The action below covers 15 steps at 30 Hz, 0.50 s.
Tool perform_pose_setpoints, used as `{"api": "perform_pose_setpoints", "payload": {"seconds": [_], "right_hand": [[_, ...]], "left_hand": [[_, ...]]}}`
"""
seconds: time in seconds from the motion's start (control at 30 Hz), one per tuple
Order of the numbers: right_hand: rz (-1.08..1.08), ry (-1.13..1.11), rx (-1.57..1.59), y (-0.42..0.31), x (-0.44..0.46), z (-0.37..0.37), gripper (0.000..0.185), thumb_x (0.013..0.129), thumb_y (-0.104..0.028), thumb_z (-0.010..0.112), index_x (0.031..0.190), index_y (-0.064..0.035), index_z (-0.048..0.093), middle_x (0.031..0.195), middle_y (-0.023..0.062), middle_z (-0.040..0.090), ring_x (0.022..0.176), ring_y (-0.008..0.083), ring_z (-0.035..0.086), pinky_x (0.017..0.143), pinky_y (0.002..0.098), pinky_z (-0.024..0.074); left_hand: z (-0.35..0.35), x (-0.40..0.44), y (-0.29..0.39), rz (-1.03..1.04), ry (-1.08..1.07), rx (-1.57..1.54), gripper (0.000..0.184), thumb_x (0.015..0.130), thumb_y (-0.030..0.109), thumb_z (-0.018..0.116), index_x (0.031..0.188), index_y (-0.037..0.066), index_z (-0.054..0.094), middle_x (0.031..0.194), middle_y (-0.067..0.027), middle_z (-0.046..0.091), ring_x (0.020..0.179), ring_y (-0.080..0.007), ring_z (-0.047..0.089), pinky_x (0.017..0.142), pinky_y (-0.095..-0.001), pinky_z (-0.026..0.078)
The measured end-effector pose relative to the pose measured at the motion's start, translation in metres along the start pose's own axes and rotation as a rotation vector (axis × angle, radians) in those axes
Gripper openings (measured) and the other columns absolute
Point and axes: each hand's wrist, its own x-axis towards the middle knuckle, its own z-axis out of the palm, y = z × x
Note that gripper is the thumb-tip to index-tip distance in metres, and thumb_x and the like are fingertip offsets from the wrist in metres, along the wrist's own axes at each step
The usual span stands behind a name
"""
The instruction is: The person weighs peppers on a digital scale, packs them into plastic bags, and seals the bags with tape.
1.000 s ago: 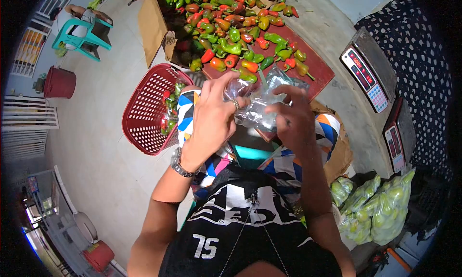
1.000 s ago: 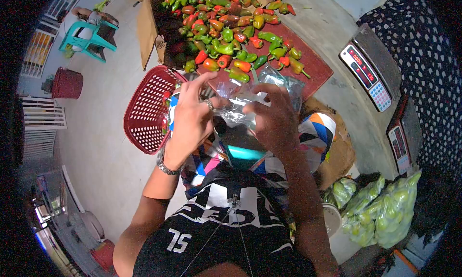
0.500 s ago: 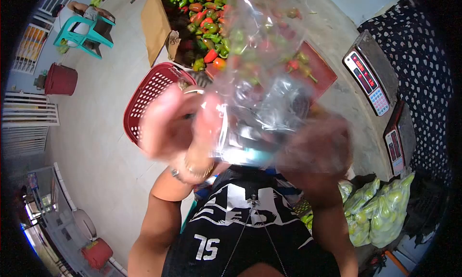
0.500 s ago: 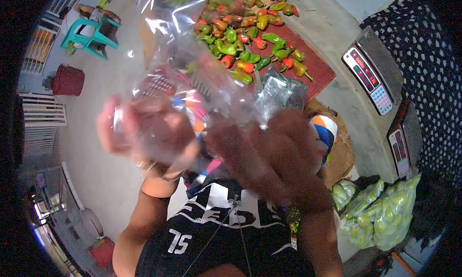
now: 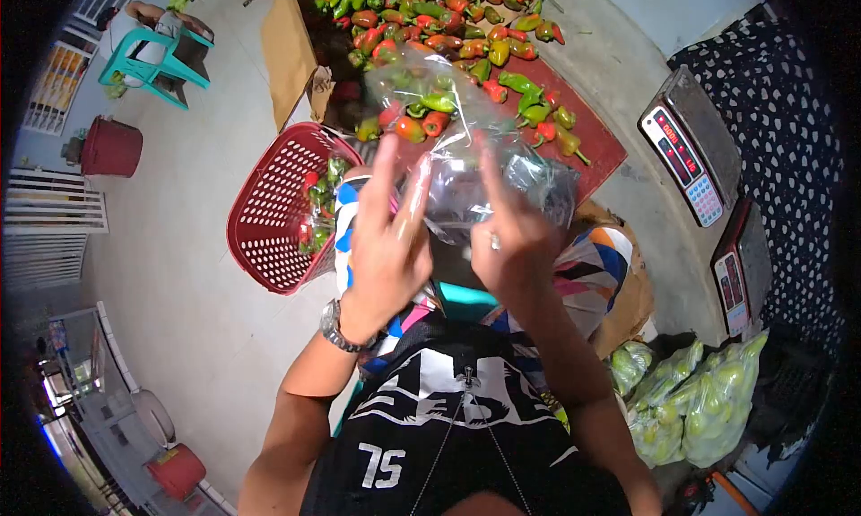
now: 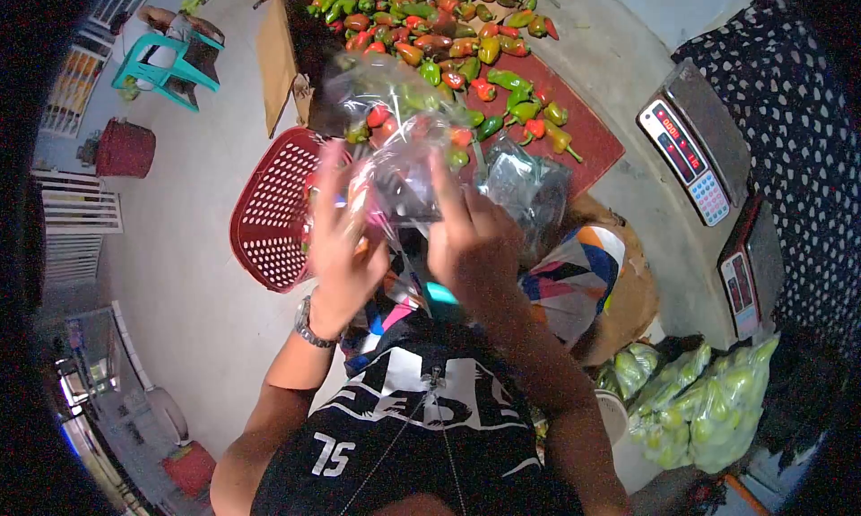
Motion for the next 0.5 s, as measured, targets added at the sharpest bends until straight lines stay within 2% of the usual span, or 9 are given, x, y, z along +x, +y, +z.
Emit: {"api": "perform_pose_setpoints", "payload": {"seconds": [0.03,0.07,0.13,0.17,0.2,0.27,0.33,0.4,0.5], "right_hand": [[0.052,-0.245,-0.040,0.023,-0.019,0.029,0.064,0.085,-0.009,0.063,0.147,-0.0021,0.050,0.087,0.0235,0.068,0.073,0.0424,0.068,0.068,0.0499,0.0559],[0.110,-0.489,-0.081,0.042,-0.038,0.051,0.071,0.084,-0.012,0.064,0.151,0.0008,0.045,0.068,0.0208,0.064,0.065,0.0404,0.068,0.064,0.0518,0.0560],[0.131,-0.516,-0.071,0.032,-0.044,0.050,0.073,0.084,-0.013,0.064,0.152,0.0026,0.042,0.068,0.0236,0.065,0.064,0.0426,0.069,0.065,0.0537,0.0567],[0.147,-0.538,-0.063,0.026,-0.046,0.051,0.074,0.084,-0.014,0.064,0.152,0.0035,0.041,0.067,0.0249,0.066,0.063,0.0437,0.069,0.065,0.0547,0.0571],[0.217,-0.537,-0.074,0.012,-0.027,0.034,0.074,0.084,-0.014,0.065,0.153,0.0020,0.041,0.070,0.0235,0.066,0.065,0.0435,0.069,0.064,0.0547,0.0564],[0.088,-0.227,0.074,-0.010,0.005,0.004,0.070,0.085,-0.009,0.062,0.152,-0.0004,0.044,0.091,0.0296,0.071,0.069,0.0434,0.069,0.068,0.0482,0.0580],[-0.172,0.139,0.061,-0.041,0.022,-0.024,0.062,0.087,-0.006,0.060,0.148,-0.0004,0.048,0.092,0.0274,0.071,0.063,0.0383,0.065,0.062,0.0448,0.0552],[-0.330,0.318,0.078,-0.048,0.019,-0.030,0.053,0.088,-0.004,0.060,0.141,0.0001,0.053,0.091,0.0239,0.070,0.058,0.0343,0.061,0.057,0.0425,0.0520],[-0.286,0.169,0.169,-0.025,-0.001,0.005,0.046,0.087,-0.004,0.061,0.132,-0.0006,0.060,0.089,0.0197,0.069,0.059,0.0338,0.058,0.056,0.0428,0.0496]], "left_hand": [[0.016,-0.008,-0.009,-0.145,-0.204,-0.026,0.082,0.073,-0.013,0.061,0.152,0.004,0.047,0.162,-0.0284,0.031,0.135,-0.0499,0.047,0.115,-0.0523,0.041],[0.033,-0.036,-0.022,-0.208,-0.357,-0.056,0.078,0.072,-0.012,0.059,0.148,-0.002,0.049,0.164,-0.0251,0.030,0.136,-0.0481,0.047,0.112,-0.0502,0.045],[0.041,-0.059,-0.020,-0.341,-0.485,-0.026,0.074,0.072,-0.011,0.059,0.146,-0.006,0.050,0.163,-0.0243,0.033,0.136,-0.0477,0.048,0.110,-0.0474,0.048],[0.044,-0.065,-0.023,-0.389,-0.431,-0.048,0.083,0.072,-0.012,0.057,0.153,-0.001,0.043,0.161,-0.0241,0.039,0.140,-0.0461,0.046,0.114,-0.0468,0.045],[0.037,-0.054,-0.016,-0.353,-0.251,-0.068,0.067,0.077,-0.009,0.061,0.143,-0.005,0.054,0.156,-0.0238,0.045,0.131,-0.0446,0.054,0.108,-0.0459,0.049],[0.017,-0.015,-0.006,-0.333,-0.039,-0.101,0.063,0.088,-0.002,0.066,0.149,0.000,0.051,0.152,-0.0233,0.052,0.138,-0.0410,0.053,0.112,-0.0416,0.045],[-0.015,0.010,0.003,-0.081,0.232,-0.034,0.060,0.095,0.009,0.068,0.150,-0.004,0.048,0.152,-0.0237,0.052,0.139,-0.0350,0.053,0.113,-0.0416,0.044],[-0.025,0.001,-0.008,-0.093,0.168,-0.004,0.058,0.092,0.007,0.069,0.146,-0.004,0.051,0.151,-0.0246,0.053,0.135,-0.0368,0.056,0.111,-0.0422,0.046],[-0.029,-0.022,-0.025,-0.110,0.078,0.046,0.054,0.089,0.005,0.071,0.140,-0.004,0.055,0.148,-0.0260,0.054,0.128,-0.0395,0.059,0.108,-0.0431,0.048]]}}
